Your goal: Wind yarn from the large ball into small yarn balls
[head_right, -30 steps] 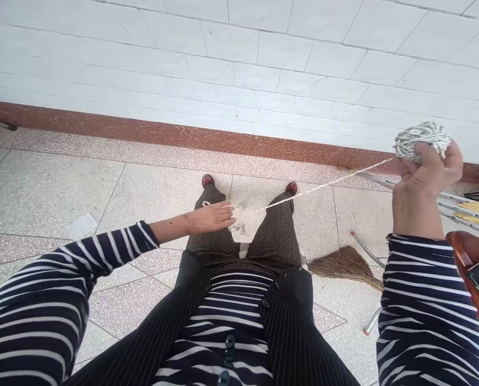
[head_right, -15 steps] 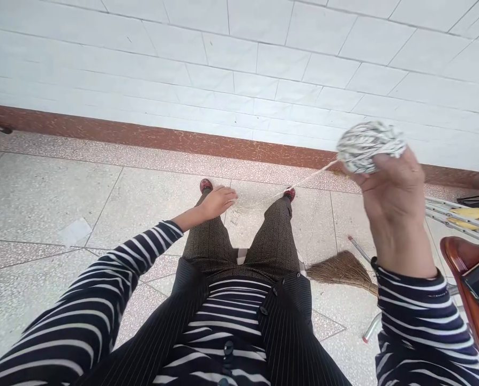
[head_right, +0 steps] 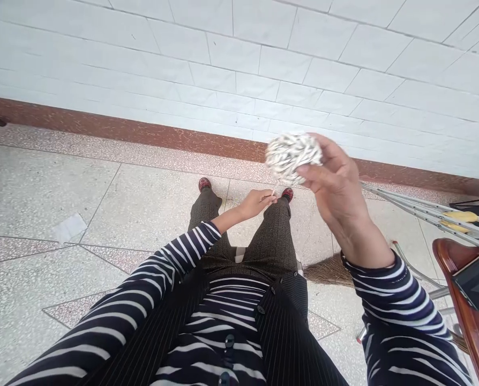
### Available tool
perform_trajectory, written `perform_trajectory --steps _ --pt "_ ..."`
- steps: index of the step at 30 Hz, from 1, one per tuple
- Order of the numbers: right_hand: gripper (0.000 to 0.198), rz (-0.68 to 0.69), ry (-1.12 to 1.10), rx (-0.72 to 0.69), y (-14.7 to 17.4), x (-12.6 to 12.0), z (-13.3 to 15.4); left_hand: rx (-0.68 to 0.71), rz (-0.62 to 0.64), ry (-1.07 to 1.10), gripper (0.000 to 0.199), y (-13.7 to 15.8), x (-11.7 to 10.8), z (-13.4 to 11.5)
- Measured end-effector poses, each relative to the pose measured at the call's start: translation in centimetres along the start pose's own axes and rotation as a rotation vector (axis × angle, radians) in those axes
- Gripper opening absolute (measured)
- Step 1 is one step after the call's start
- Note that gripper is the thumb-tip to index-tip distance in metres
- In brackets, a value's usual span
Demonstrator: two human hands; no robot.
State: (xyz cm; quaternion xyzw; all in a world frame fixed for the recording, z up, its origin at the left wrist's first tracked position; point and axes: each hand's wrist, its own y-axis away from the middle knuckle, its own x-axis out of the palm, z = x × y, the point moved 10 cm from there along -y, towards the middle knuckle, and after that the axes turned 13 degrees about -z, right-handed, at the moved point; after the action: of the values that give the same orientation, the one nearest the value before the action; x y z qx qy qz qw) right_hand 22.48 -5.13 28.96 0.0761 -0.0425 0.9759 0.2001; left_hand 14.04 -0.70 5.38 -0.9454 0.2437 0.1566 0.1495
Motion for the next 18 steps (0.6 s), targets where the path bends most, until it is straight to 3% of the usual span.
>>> perform_trajectory --steps 6,9,18 --pt "0.025 -0.091 -0.033 -0.283 -0.1 -3.5 5.1 -0.249 0.041 -0.199 0.028 4.1 -3.6 9.2" --pt "0.023 -0.119 0.026 -0.35 0.5 -4.3 6.1 -0.334 0.046 -0.233 0.028 5.2 -5.0 12.5" --pt "0.027 -0.108 0.115 -0.277 3.1 -4.5 5.7 -0.286 0.056 -0.443 0.029 4.0 -7.0 14.6"
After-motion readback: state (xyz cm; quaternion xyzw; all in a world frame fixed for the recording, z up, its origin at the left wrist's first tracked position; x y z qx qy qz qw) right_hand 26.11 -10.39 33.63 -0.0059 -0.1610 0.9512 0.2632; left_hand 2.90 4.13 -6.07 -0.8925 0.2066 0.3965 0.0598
